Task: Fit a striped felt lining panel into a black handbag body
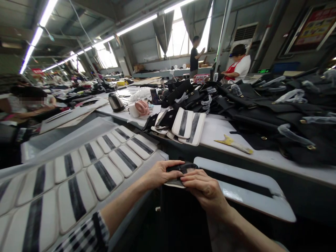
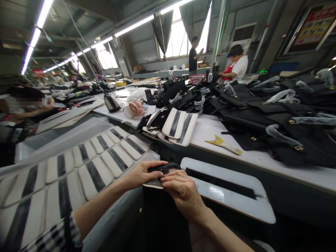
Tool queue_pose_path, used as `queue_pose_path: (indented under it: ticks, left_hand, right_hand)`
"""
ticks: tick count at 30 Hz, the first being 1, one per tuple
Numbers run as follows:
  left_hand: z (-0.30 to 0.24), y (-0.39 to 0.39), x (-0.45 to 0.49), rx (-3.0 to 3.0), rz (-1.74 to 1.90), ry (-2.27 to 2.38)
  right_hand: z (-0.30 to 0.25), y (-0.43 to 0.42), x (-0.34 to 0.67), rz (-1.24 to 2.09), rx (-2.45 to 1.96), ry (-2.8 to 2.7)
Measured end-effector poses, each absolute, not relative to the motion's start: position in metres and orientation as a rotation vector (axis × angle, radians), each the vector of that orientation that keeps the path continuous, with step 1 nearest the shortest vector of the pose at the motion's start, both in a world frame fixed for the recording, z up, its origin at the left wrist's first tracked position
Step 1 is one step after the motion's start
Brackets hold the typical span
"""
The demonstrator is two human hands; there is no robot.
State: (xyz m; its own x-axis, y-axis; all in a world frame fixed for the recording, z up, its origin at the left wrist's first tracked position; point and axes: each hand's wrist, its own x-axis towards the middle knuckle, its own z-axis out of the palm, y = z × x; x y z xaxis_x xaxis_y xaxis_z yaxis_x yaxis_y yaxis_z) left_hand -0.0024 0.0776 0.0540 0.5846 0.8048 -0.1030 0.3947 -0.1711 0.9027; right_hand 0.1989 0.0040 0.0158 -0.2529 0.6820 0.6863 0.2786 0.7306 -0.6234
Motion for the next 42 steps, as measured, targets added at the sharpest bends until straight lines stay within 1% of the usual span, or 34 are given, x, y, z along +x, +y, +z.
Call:
queue_pose_path:
  ticks: [7,11,15,22,25,28,31,35,42]
  left_hand:
    - [0.067,0.068,0.000,2.250,0.457,0.914]
    - [0.062,0.064,0.001,2.405,0.429,0.811]
    - [0.058,0.062,0.002,2.475,0.408,0.801]
    - [0.057,0.061,0.002,2.438,0.432,0.785]
    - [0.064,0.064,0.002,2.313,0.429,0.801]
    - [0.073,0.066,0.003,2.214,0.379,0.836]
    - [0.076,0.066,0.003,2.166,0.391,0.852]
    - [0.070,0.064,0.002,2.126,0.425,0.855]
    - [0.058,0.058,0.005,2.217,0.507,0.798]
  right_hand:
    - [0.021,-0.007,0.204,0.521,-0.744,-1.897]
    - [0.023,-0.019,0.207,0.460,-0.752,-1.963]
    - [0.025,-0.032,0.206,0.368,-0.742,-1.994]
    - [0.023,-0.046,0.202,0.283,-0.739,-2.014]
    - [0.029,-0.037,0.204,0.385,-0.768,-2.039]
    - [0.037,-0.023,0.206,0.455,-0.888,-2.050]
    - [0.037,-0.016,0.203,0.313,-0.947,-2.082]
    - [0.027,-0.024,0.195,0.122,-0.904,-2.010]
    - [0.025,-0.044,0.194,0.063,-0.874,-1.986]
